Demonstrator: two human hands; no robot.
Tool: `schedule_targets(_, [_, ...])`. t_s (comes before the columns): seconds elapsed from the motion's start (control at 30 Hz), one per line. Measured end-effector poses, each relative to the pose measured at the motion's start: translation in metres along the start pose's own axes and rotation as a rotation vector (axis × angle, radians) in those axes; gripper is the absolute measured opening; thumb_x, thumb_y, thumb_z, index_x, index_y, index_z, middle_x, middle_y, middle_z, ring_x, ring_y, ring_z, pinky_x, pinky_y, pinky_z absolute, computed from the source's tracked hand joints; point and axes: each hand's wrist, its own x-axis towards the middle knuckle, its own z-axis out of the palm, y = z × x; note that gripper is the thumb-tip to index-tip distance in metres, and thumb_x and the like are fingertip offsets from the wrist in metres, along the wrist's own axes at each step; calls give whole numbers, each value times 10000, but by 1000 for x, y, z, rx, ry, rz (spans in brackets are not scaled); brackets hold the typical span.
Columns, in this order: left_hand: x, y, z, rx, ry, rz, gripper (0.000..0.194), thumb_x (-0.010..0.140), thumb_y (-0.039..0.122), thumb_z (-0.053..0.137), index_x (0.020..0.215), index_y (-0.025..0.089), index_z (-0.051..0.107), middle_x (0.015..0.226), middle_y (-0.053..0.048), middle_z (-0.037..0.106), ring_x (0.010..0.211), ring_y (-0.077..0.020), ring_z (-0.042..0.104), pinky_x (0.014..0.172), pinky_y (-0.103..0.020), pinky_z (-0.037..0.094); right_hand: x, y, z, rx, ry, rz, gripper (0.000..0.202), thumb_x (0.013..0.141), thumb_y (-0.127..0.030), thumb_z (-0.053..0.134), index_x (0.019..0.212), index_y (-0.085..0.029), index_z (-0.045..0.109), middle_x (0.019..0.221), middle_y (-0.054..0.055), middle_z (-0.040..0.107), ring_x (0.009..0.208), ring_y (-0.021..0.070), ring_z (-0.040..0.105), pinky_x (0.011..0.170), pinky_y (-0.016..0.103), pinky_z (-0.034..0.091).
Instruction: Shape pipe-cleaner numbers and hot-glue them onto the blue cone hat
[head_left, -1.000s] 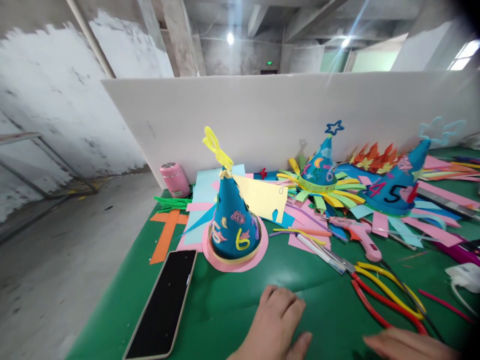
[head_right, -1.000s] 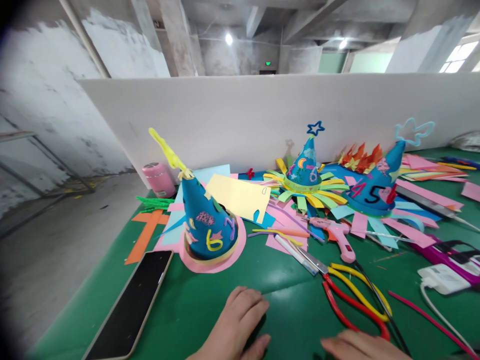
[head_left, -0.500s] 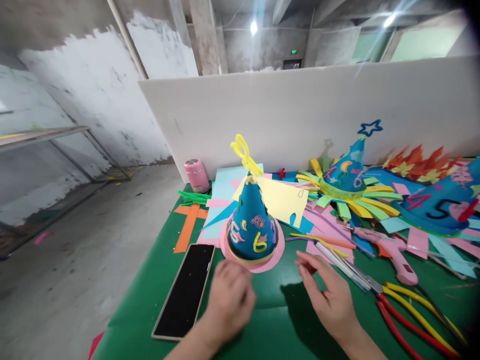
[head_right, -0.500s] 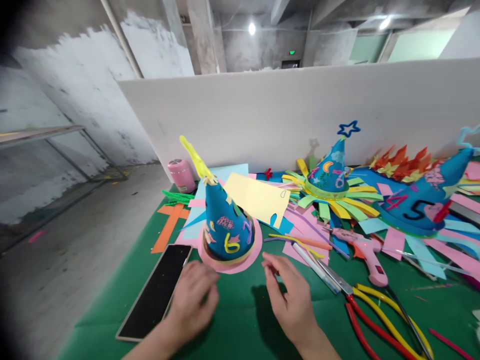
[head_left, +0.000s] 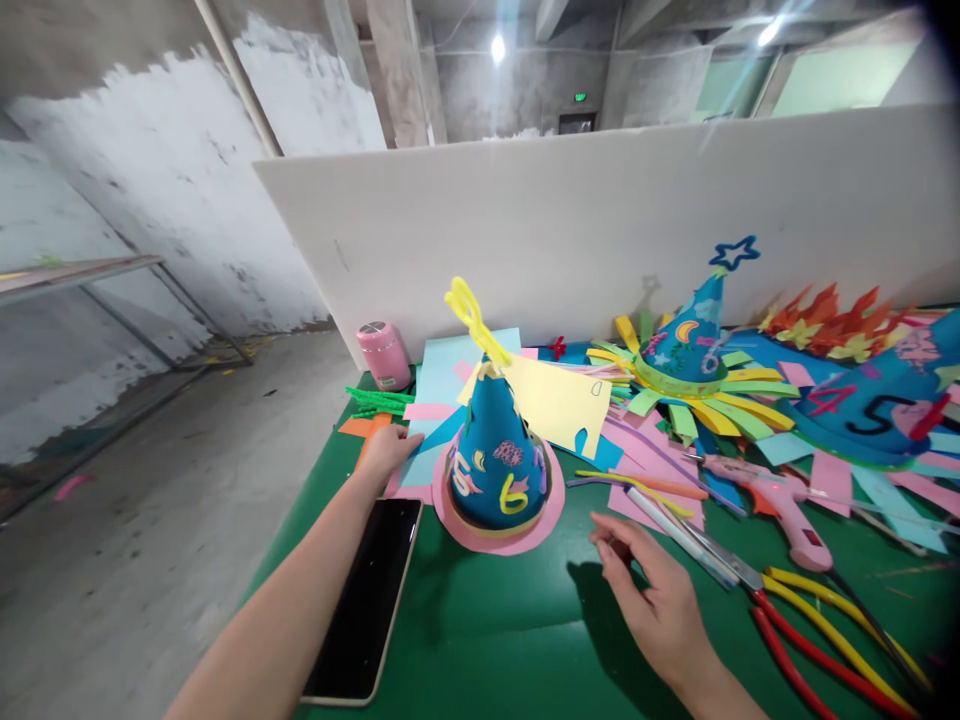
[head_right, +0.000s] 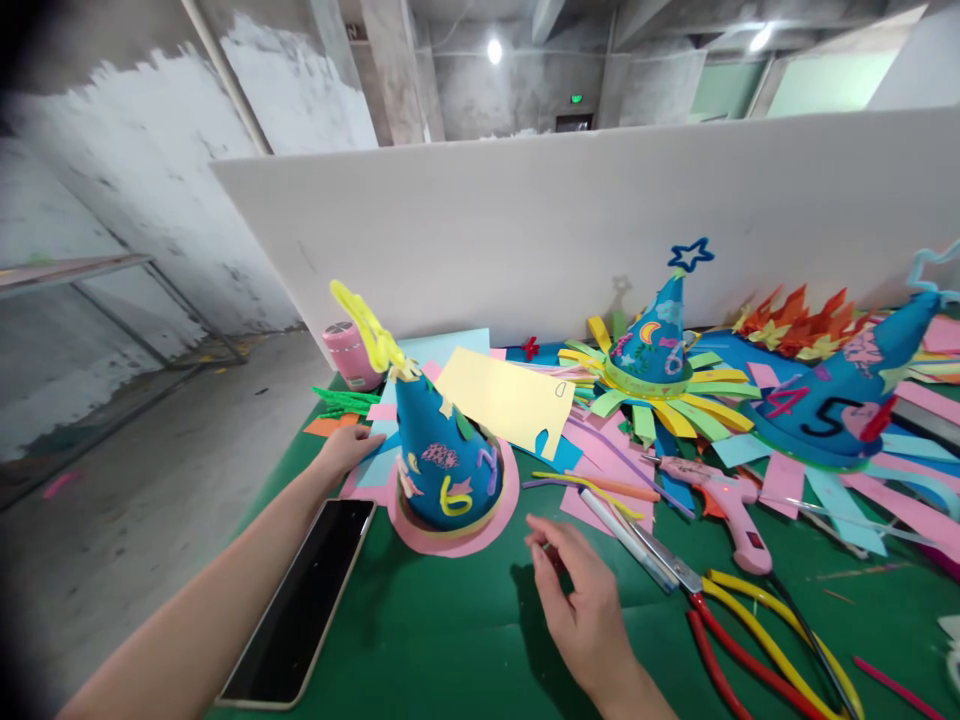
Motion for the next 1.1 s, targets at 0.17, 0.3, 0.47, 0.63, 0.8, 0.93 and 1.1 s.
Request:
schedule_targets(0.17, [10, 2, -4, 45, 34, 74, 298, 816, 341, 494, 1009, 120, 550, 1002, -36, 571, 857, -205, 569, 714, -359, 487, -1, -1, 0, 30, -18, 12, 241, 832, -197, 439, 1058, -220, 519, 880, 59, 599, 790, 184, 588, 669, 275, 495])
schedule_targets(0.3, [15, 7, -16, 82, 181, 138, 257, 810, 334, 473, 821, 109, 595, 754, -6, 589, 708, -161, 558, 619, -272, 436, 0, -1, 1, 40, -37, 11, 239, 836, -193, 438, 1060, -209, 519, 877, 56, 593, 784, 172, 582, 678, 264, 486])
schedule_targets(0.47, [20, 15, -25, 131, 335, 188, 267, 769, 331, 420, 703, 145, 600, 601, 1, 551, 622, -154, 508, 539, -240, 326, 0, 2, 3, 43, -60, 11, 247, 842, -194, 441, 1077, -208, 516, 881, 47, 590, 778, 151, 574, 673, 233, 479])
schedule_targets(0.63, [29, 12, -29, 173, 333, 191, 281, 787, 314, 402, 645, 152, 582, 575, 2, 543, 593, -147, 507, 529, -242, 322, -1, 3, 4, 41, -75, 2, 243, 851, -188, 432, 1082, -208, 501, 882, 40, 587, 754, 131, 567, 670, 211, 471])
schedule_targets(0.8, [33, 7, -30, 235, 320, 171, 290, 828, 367, 420, 759, 134, 578, 679, -2, 581, 623, -131, 531, 593, -267, 391, 0, 4, 5, 34, -101, 19, 243, 857, -195, 423, 1089, -203, 495, 887, 39, 583, 742, 125, 557, 670, 212, 464])
schedule_targets(0.93, [29, 10, -30, 311, 335, 152, 270, 791, 273, 385, 743, 159, 624, 703, -54, 631, 693, -208, 569, 531, -265, 344, -1, 4, 7, 37, -127, 28, 240, 858, -201, 421, 1086, -198, 495, 880, 39, 577, 722, 122, 556, 657, 214, 460])
schedule_targets(1.1, [23, 15, -33, 416, 370, 161, 315, 784, 256, 335, 760, 168, 636, 773, -100, 652, 734, -246, 583, 539, -275, 343, -2, 5, 9, 41, -145, 42, 253, 859, -208, 418, 1104, -210, 482, 892, 37, 566, 742, 126, 559, 669, 220, 457])
